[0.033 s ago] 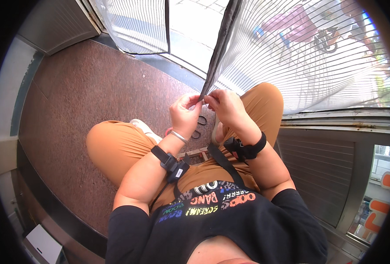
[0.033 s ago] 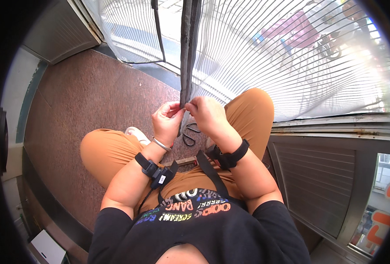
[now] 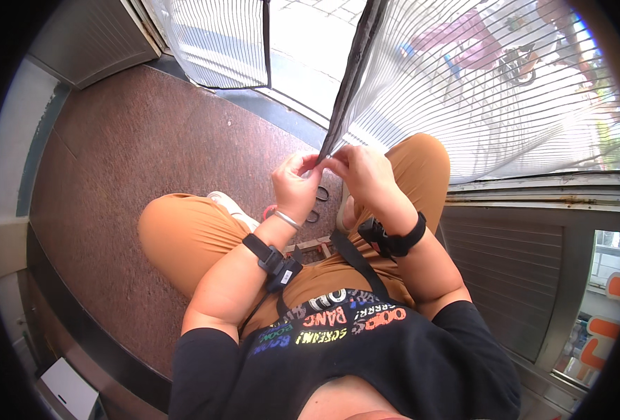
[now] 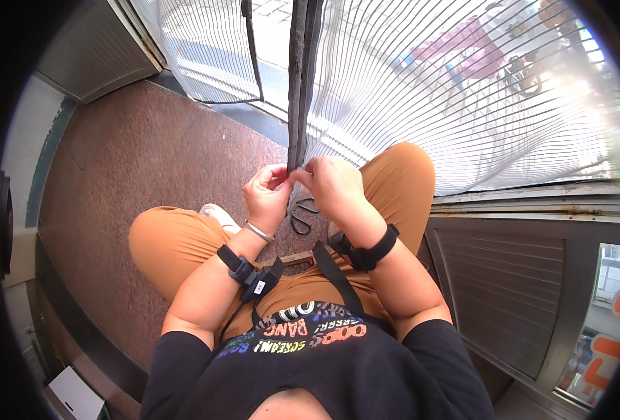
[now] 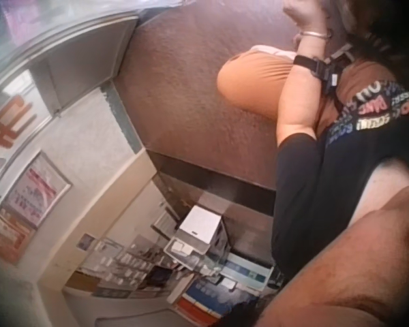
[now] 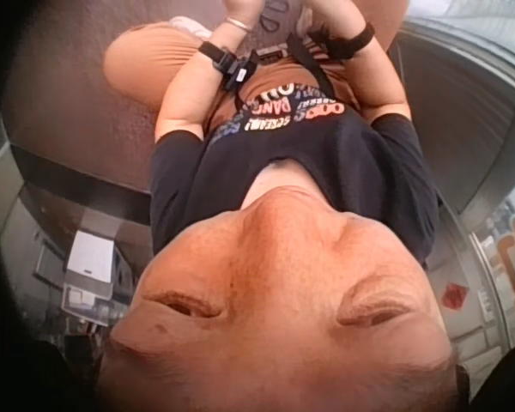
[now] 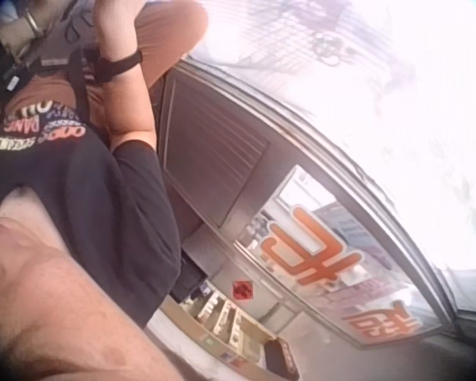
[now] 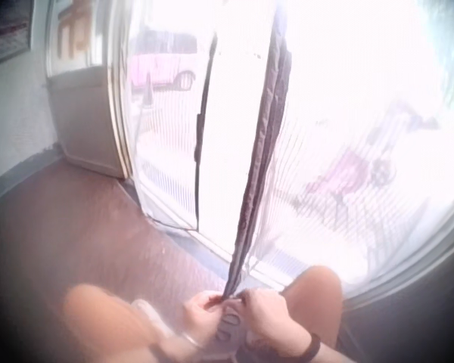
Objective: The person sits on the floor and repairs a magnetic mesh door curtain using scissors and adhesive tape. They trim the edge of the mesh and press the black tape onto the border to secure it.
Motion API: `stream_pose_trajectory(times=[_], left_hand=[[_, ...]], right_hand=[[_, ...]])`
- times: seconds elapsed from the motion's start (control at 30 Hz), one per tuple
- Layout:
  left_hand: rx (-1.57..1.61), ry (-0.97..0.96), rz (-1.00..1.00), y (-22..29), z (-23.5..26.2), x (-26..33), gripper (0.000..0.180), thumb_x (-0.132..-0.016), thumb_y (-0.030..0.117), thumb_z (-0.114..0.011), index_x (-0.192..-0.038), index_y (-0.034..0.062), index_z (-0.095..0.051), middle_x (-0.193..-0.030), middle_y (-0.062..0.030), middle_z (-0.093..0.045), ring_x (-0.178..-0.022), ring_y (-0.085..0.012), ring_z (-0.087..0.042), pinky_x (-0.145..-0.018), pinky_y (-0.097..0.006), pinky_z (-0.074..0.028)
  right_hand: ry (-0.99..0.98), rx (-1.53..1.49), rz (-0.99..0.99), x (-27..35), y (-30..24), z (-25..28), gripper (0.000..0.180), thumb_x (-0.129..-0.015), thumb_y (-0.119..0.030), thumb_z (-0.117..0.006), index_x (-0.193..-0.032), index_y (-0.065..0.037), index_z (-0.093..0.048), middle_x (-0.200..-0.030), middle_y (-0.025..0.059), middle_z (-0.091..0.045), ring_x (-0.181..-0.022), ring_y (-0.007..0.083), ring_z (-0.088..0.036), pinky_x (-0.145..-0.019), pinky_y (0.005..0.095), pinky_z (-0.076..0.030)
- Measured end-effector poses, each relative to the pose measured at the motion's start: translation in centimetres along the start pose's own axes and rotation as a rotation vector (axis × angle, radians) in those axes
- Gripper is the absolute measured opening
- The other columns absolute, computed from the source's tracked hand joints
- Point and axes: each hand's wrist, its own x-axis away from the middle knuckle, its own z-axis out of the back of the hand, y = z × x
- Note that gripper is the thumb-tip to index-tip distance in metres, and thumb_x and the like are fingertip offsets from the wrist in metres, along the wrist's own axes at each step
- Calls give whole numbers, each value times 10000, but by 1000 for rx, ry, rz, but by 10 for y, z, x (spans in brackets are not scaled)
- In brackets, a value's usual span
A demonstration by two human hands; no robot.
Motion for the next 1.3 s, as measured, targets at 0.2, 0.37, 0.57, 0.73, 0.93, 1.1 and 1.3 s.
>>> stream_pose_trajectory(times=[0.2,0.37,0.57,0.73,0.93,1.1,1.3], left_hand=[[-110,88,-124,5,2,1,108,-725,109,-655,-768,32,-594,-738,-112,-620,-696,-197,-623,-603,-312,-486],[-588,58,-217,-11,-10,2,180,-732,224,-646,-822,76,-596,-784,-121,-624,-749,-301,-598,-612,-378,-469],[-477,-49,-143,-13,-9,-3,157,-761,194,-617,-849,65,-596,-817,-148,-624,-788,-337,-592,-657,-400,-460],[-147,94,-80,-15,-17,-2,158,-761,104,-602,-904,44,-574,-843,-160,-619,-814,-356,-588,-673,-392,-456],[-104,149,-141,-8,-21,-2,190,-762,110,-592,-942,58,-562,-876,-148,-608,-824,-378,-561,-671,-406,-450],[-106,71,-143,3,-18,1,187,-713,78,-632,-889,40,-584,-824,-161,-602,-779,-368,-573,-637,-401,-456],[-195,-97,-330,-20,-27,13,217,-701,185,-677,-804,10,-602,-772,-181,-595,-758,-378,-575,-646,-426,-456]], right_hand=[[192,352,553,16,-55,13,147,-716,-161,-608,-827,-68,-632,-825,84,-584,-781,231,-565,-656,303,-471],[-31,1098,567,-7,-74,-3,255,-660,-194,-663,-873,-53,-674,-911,74,-607,-958,220,-546,-904,347,-369],[-554,1212,363,-37,-103,-1,263,-653,-226,-716,-890,-118,-684,-860,14,-655,-824,173,-610,-781,347,-396],[-477,1101,329,-56,-86,-9,169,-657,-179,-700,-813,-115,-686,-834,21,-663,-780,168,-646,-609,288,-465],[-269,858,384,-49,-69,-3,98,-717,-113,-601,-761,-64,-673,-785,90,-649,-738,220,-660,-615,319,-514],[-39,653,303,-49,-63,0,119,-724,-87,-585,-788,-1,-639,-821,152,-626,-715,277,-652,-589,352,-528],[184,195,332,-51,-90,11,158,-853,-123,-479,-934,-22,-569,-755,166,-623,-671,311,-623,-574,391,-493]])
